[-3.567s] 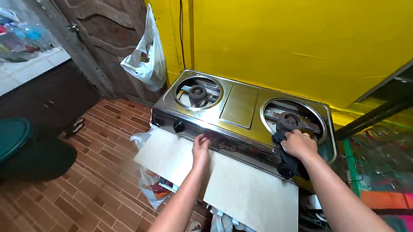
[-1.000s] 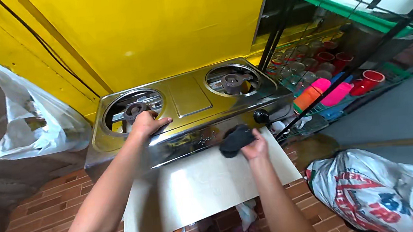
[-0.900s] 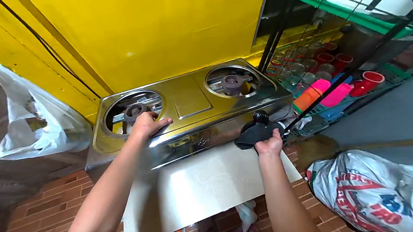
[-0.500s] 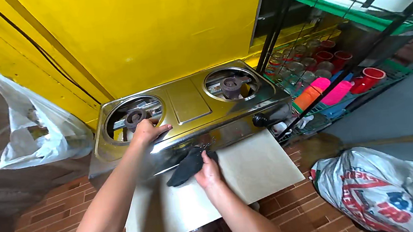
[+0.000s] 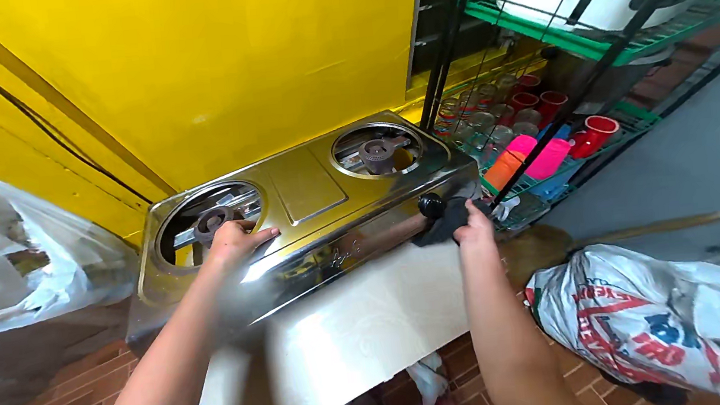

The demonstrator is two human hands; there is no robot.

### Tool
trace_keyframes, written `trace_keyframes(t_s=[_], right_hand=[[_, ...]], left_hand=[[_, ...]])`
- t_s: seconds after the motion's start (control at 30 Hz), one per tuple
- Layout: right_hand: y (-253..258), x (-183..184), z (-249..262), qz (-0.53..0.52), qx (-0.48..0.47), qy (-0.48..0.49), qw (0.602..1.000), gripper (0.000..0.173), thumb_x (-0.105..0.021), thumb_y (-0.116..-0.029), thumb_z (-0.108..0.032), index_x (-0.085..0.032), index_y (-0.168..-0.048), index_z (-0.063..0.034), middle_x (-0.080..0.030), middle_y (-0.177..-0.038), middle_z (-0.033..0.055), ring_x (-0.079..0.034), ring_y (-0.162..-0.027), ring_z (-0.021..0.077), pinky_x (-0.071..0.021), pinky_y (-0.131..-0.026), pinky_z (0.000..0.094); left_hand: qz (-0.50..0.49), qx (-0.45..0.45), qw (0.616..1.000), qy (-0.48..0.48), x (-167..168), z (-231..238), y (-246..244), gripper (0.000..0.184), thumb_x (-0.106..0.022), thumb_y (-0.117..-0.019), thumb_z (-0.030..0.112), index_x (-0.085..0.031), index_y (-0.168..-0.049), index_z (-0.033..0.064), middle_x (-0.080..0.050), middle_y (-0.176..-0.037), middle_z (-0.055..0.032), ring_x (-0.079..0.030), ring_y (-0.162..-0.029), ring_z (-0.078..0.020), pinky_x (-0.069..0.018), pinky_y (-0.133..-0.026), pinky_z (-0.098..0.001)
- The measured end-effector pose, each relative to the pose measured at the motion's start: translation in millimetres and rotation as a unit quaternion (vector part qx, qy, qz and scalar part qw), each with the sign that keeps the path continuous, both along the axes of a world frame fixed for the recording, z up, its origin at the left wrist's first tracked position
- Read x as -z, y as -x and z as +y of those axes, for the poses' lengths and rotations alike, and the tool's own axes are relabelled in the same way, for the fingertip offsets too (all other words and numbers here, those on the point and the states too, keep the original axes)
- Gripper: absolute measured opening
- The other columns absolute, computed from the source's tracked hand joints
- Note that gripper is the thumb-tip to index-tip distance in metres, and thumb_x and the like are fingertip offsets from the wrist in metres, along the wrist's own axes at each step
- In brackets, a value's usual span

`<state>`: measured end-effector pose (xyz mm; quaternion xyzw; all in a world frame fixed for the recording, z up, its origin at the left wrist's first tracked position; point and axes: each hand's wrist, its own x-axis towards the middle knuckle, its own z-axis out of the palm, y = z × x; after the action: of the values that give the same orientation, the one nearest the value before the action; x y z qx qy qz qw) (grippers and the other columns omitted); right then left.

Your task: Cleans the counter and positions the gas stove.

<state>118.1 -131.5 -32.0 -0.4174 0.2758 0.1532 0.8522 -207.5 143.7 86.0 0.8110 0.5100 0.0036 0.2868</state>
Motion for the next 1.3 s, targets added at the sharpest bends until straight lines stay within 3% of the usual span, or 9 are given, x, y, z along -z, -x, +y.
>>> trace_keyframes(t_s=[0.1,0.2,0.33,0.53,0.77,0.87,1.07,1.17,1.3], right_hand=[[-30,11,-11,-0.018,-0.008,0.035,0.999,0.05,-0.064,-0.1016,-0.021,-0.044,-0.144,-0.0038,-0.057,-0.136,0.0172,-0.059,-0.122,0.029,-0.0533,-0.098,0.0505],[-12,12,-1,-0.034,-0.001,0.045,0.998,0.055,-0.064,-0.1016,-0.02,-0.04,-0.149,-0.0069,-0.053,-0.143,0.014,-0.055,-0.129,0.0266,-0.0501,-0.104,0.0491],[94,-14,39,0.006,-0.053,0.053,0.997,0.042,-0.051,-0.1081,-0.027,-0.047,-0.141,-0.0015,-0.058,-0.129,0.0201,-0.06,-0.115,0.0302,-0.0536,-0.094,0.0528],[269,-34,80,0.059,-0.238,0.004,0.969,0.034,-0.051,-0.109,-0.018,-0.049,-0.135,0.0028,-0.062,-0.123,0.0194,-0.064,-0.109,0.0249,-0.0554,-0.094,0.0435],[381,-37,107,0.115,-0.395,-0.057,0.91,0.024,-0.05,-0.1085,-0.012,-0.053,-0.128,0.0018,-0.063,-0.116,0.0163,-0.063,-0.105,0.0215,-0.054,-0.093,0.0394],[420,-34,115,0.117,-0.48,-0.068,0.867,0.021,-0.054,-0.1065,-0.012,-0.056,-0.122,0.0012,-0.067,-0.106,0.0147,-0.067,-0.095,0.0203,-0.0576,-0.084,0.0395],[410,-96,121,0.045,-0.623,-0.033,0.78,0.016,-0.049,-0.1025,0.006,-0.056,-0.116,0.0108,-0.061,-0.094,0.0129,-0.058,-0.081,0.0099,-0.051,-0.078,0.0249],[413,-87,124,0.019,-0.655,-0.053,0.753,0.02,-0.04,-0.1049,0.005,-0.055,-0.117,0.0084,-0.061,-0.095,0.0107,-0.057,-0.083,0.0082,-0.0497,-0.078,0.0233],[419,-58,138,0.114,-0.648,-0.117,0.744,0.029,-0.028,-0.1118,-0.008,-0.052,-0.125,0.0013,-0.059,-0.102,0.0103,-0.058,-0.088,0.0119,-0.0497,-0.08,0.0255]], left_hand=[[0.0,-0.007,1.0,0.001,0,-3,0,0.055,-0.08,-0.0873,0.046,-0.072,-0.116,0.0003,-0.07,-0.108,-0.0237,-0.066,-0.104,-0.0384,-0.0479,-0.095,-0.0614],[-0.005,-0.018,1.0,0.004,5,-5,-3,0.055,-0.081,-0.0865,0.047,-0.073,-0.115,0.0005,-0.07,-0.107,-0.0252,-0.066,-0.104,-0.0407,-0.0473,-0.094,-0.0639],[-0.013,-0.028,0.999,0.012,3,-4,-2,0.057,-0.082,-0.0861,0.046,-0.072,-0.117,-0.0008,-0.069,-0.112,-0.027,-0.064,-0.11,-0.0432,-0.0454,-0.098,-0.0659],[-0.013,-0.009,1.0,0.02,5,0,0,0.057,-0.08,-0.0873,0.047,-0.072,-0.118,-0.0007,-0.069,-0.115,-0.0272,-0.063,-0.114,-0.0434,-0.0444,-0.101,-0.0663],[-0.015,-0.017,0.999,0.048,8,2,2,0.06,-0.081,-0.0847,0.05,-0.072,-0.117,0.0005,-0.069,-0.115,-0.0241,-0.065,-0.112,-0.0393,-0.0478,-0.1,-0.0621],[-0.011,-0.006,0.998,0.054,8,3,2,0.059,-0.08,-0.0856,0.052,-0.073,-0.116,0.001,-0.069,-0.116,-0.0237,-0.065,-0.112,-0.0385,-0.0483,-0.1,-0.0618],[0.015,-0.003,0.998,0.058,-2,11,0,0.059,-0.078,-0.0867,0.054,-0.073,-0.114,0.0016,-0.069,-0.115,-0.0228,-0.065,-0.113,-0.0378,-0.0493,-0.098,-0.0625],[0.015,-0.01,0.998,0.057,-1,14,2,0.059,-0.08,-0.0844,0.053,-0.073,-0.113,0.002,-0.07,-0.116,-0.022,-0.065,-0.113,-0.0375,-0.0498,-0.098,-0.0626],[0.027,-0.01,0.998,0.059,0,12,2,0.058,-0.08,-0.0854,0.052,-0.073,-0.111,0.0011,-0.069,-0.114,-0.0226,-0.065,-0.112,-0.0378,-0.0503,-0.096,-0.0624]])
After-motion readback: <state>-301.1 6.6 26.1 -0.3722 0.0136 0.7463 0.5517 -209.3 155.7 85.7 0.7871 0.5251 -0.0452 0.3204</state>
